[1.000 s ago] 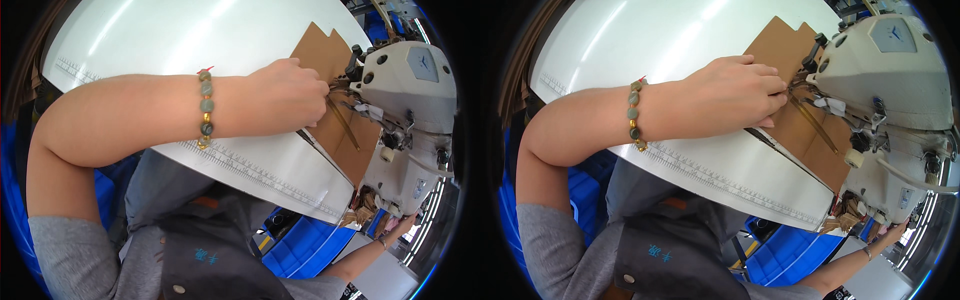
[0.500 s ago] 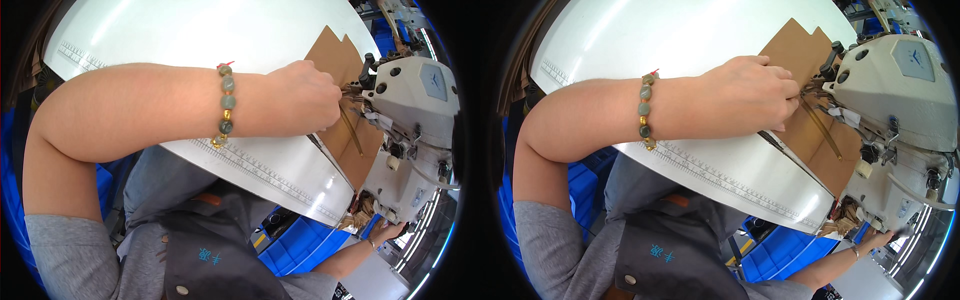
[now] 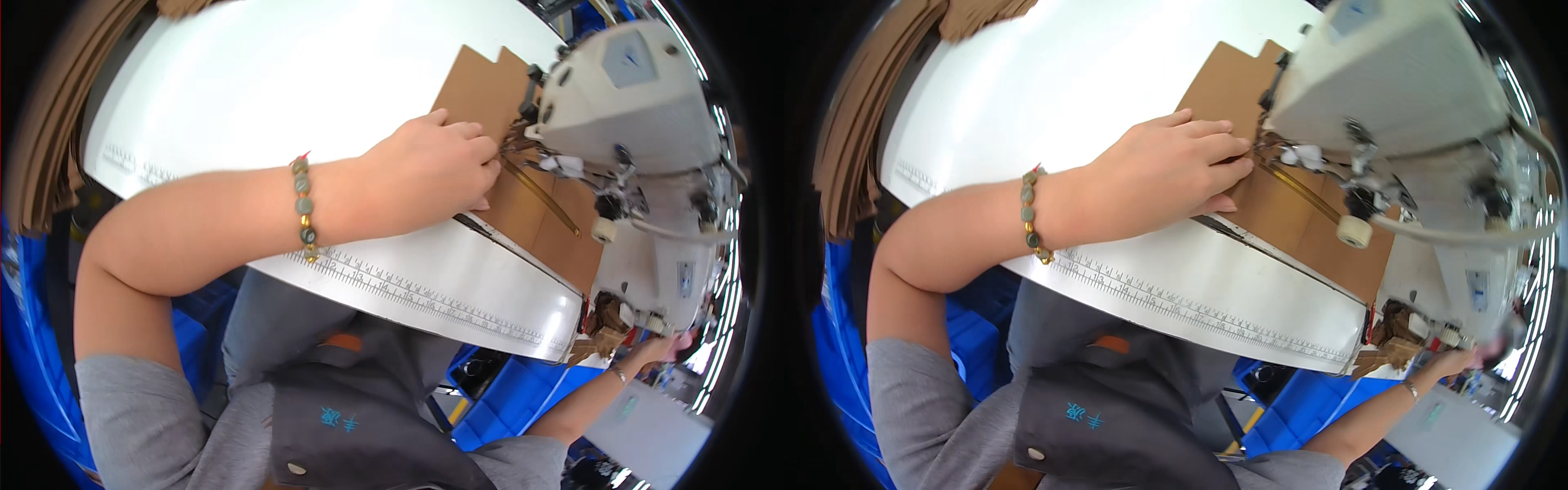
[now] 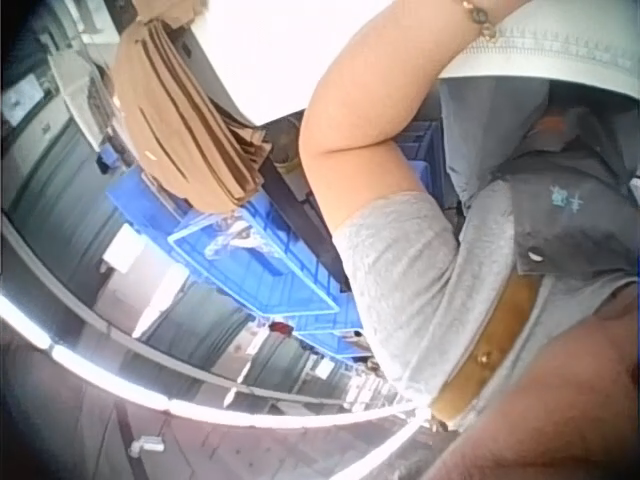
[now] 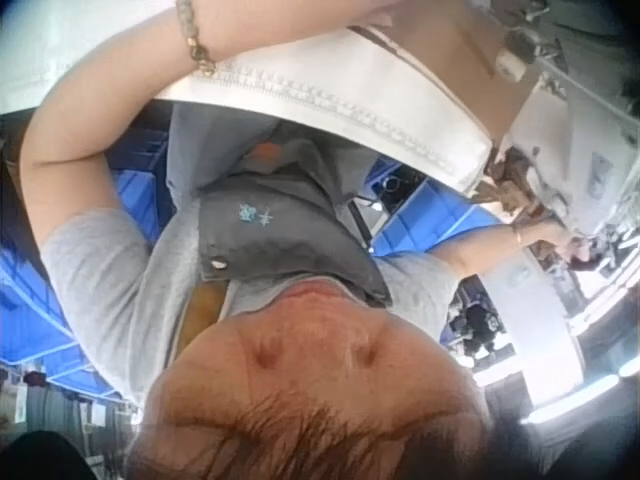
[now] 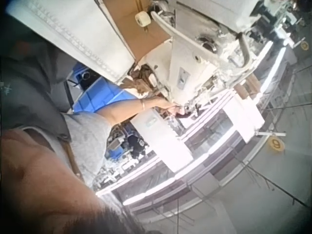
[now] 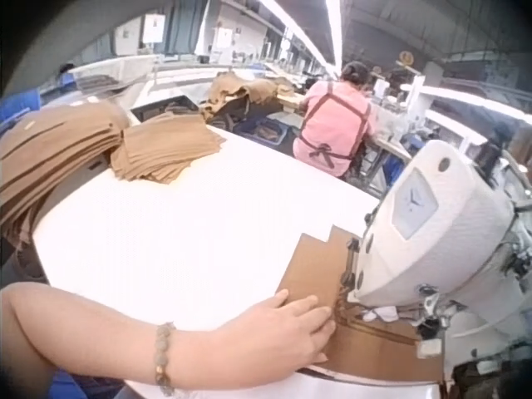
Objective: Sewing a zipper into a leather piece using an industrial sewing machine.
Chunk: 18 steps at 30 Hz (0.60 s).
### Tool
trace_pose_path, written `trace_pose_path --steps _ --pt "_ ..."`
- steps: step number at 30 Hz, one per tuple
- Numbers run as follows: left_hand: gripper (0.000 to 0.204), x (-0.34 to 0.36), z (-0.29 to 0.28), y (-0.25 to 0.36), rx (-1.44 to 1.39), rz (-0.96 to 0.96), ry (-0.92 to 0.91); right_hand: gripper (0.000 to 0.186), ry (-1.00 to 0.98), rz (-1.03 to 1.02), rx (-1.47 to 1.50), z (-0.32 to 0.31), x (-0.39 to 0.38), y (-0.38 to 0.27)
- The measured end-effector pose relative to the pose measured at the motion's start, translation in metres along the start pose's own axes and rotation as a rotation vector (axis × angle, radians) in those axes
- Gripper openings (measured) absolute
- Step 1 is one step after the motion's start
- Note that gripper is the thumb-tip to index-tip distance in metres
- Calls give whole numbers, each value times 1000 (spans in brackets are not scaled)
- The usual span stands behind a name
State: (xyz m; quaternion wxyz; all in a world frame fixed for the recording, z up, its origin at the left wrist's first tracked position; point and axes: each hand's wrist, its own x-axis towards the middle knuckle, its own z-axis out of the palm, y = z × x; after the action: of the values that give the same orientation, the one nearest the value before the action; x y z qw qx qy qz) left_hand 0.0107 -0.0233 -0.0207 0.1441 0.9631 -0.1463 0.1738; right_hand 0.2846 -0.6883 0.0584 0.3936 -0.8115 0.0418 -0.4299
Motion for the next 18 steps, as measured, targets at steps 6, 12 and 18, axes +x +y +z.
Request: trace_pose_path --steps 6,12,18 --pt "43 4 -6 1 4 58 49 39 294 -333 230 20 -102 -128" --pt "44 8 -16 5 55 66 38 15 -843 -995 -109 85 -261 -267" --pt "43 15 -23 13 14 -28 -83 13 -967 -1063 192 162 -325 -305"
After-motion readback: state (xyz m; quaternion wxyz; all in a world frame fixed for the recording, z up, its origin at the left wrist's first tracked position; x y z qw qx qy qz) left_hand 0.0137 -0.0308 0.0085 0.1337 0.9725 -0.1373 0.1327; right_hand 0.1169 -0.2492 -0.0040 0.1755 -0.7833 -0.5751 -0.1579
